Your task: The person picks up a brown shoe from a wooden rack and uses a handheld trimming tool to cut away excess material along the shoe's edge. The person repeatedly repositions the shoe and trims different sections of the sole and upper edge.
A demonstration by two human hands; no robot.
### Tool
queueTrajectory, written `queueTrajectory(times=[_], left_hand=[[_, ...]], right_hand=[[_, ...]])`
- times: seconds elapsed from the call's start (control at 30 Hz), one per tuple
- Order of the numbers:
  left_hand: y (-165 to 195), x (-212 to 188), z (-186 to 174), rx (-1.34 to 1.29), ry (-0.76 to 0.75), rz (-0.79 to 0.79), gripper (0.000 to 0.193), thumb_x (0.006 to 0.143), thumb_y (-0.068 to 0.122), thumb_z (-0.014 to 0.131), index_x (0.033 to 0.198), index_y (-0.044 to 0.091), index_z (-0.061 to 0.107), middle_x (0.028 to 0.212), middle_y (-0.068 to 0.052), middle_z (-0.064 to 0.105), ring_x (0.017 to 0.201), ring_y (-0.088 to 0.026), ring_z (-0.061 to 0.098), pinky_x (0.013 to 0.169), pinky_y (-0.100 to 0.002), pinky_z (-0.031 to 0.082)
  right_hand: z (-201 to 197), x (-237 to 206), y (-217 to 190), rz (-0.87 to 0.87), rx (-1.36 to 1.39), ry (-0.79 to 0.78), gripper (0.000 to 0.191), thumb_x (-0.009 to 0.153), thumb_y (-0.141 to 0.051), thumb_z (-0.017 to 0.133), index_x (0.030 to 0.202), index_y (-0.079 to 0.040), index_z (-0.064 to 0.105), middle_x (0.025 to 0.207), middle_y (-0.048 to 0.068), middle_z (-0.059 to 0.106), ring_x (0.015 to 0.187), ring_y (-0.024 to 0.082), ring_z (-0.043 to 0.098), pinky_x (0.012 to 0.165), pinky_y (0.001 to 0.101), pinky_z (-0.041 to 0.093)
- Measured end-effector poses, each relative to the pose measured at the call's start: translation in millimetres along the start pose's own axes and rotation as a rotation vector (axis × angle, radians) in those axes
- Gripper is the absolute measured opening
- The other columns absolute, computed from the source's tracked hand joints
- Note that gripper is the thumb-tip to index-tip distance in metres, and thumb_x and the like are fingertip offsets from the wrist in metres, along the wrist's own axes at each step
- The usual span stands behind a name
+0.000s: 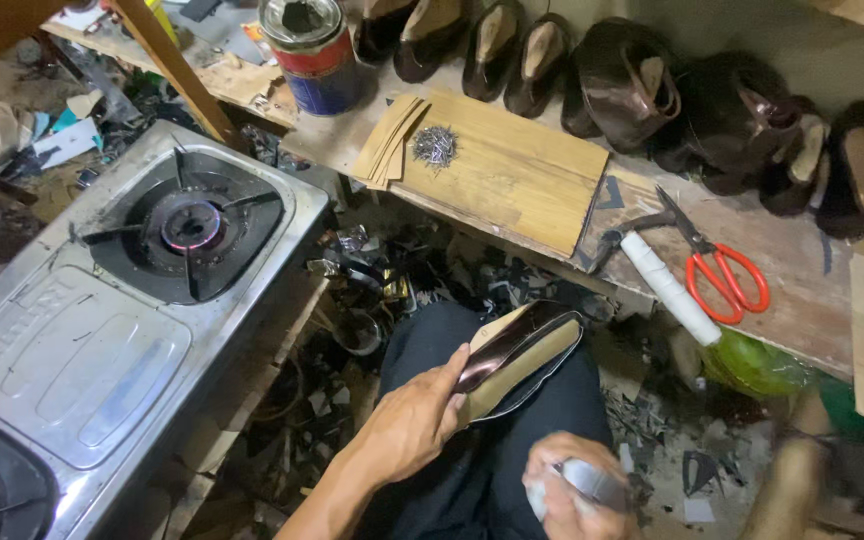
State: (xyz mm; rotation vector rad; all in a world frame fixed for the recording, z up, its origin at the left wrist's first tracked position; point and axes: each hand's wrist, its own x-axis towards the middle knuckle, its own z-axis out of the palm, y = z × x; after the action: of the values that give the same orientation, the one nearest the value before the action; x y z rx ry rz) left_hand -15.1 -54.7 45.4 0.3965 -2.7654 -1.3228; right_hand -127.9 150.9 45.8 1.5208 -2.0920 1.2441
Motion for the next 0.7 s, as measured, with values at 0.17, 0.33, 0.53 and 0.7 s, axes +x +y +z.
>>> queueTrajectory(times=[0.17, 0.33, 0.53, 0.7], left_hand=[[-4, -2, -2, 0.013, -0.006, 0.031, 0.074, 0.096, 0.017, 0.057, 0.159, 0.006, 0.021, 0.141, -0.029, 0.054, 0.125, -0.046, 0.055, 0.101, -0.049, 0.045], [1, -6, -8, -0.051, -0.014, -0.005, 0.074, 0.095, 0.019, 0.061, 0.157, 0.006, 0.023, 0.141, -0.028, 0.053, 0.126, -0.045, 0.054, 0.102, -0.047, 0.044], [10, -18, -33, -0.253, 0.070, -0.081, 0.054, 0.094, 0.023, 0.064, 0.142, 0.003, 0.052, 0.121, -0.024, 0.070, 0.113, -0.037, 0.068, 0.095, -0.041, 0.052], [24, -34, -53, -0.323, -0.114, -0.124, 0.054, 0.090, 0.020, 0.062, 0.142, 0.008, 0.054, 0.107, -0.018, 0.076, 0.096, -0.030, 0.077, 0.091, -0.038, 0.059]], right_hand=[[13, 2, 12, 0.366, -0.065, -0.448, 0.019, 0.093, -0.021, 0.073, 0.092, -0.003, 0.068, 0.078, 0.016, 0.074, 0.069, 0.033, 0.073, 0.064, 0.0419, 0.056], [21, -20, 25, 0.151, 0.072, -0.291, 0.014, 0.087, -0.018, 0.070, 0.090, -0.005, 0.066, 0.074, 0.015, 0.072, 0.064, 0.035, 0.072, 0.057, 0.0430, 0.055], [5, -37, 79, 0.945, 0.023, -0.333, 0.019, 0.091, -0.023, 0.068, 0.095, -0.005, 0.067, 0.062, 0.013, 0.073, 0.053, 0.023, 0.072, 0.054, 0.0356, 0.055], [-49, -46, 146, 1.183, 1.143, 0.006, 0.025, 0.096, -0.023, 0.063, 0.109, -0.001, 0.066, 0.093, 0.013, 0.072, 0.068, 0.015, 0.067, 0.041, 0.0236, 0.043]])
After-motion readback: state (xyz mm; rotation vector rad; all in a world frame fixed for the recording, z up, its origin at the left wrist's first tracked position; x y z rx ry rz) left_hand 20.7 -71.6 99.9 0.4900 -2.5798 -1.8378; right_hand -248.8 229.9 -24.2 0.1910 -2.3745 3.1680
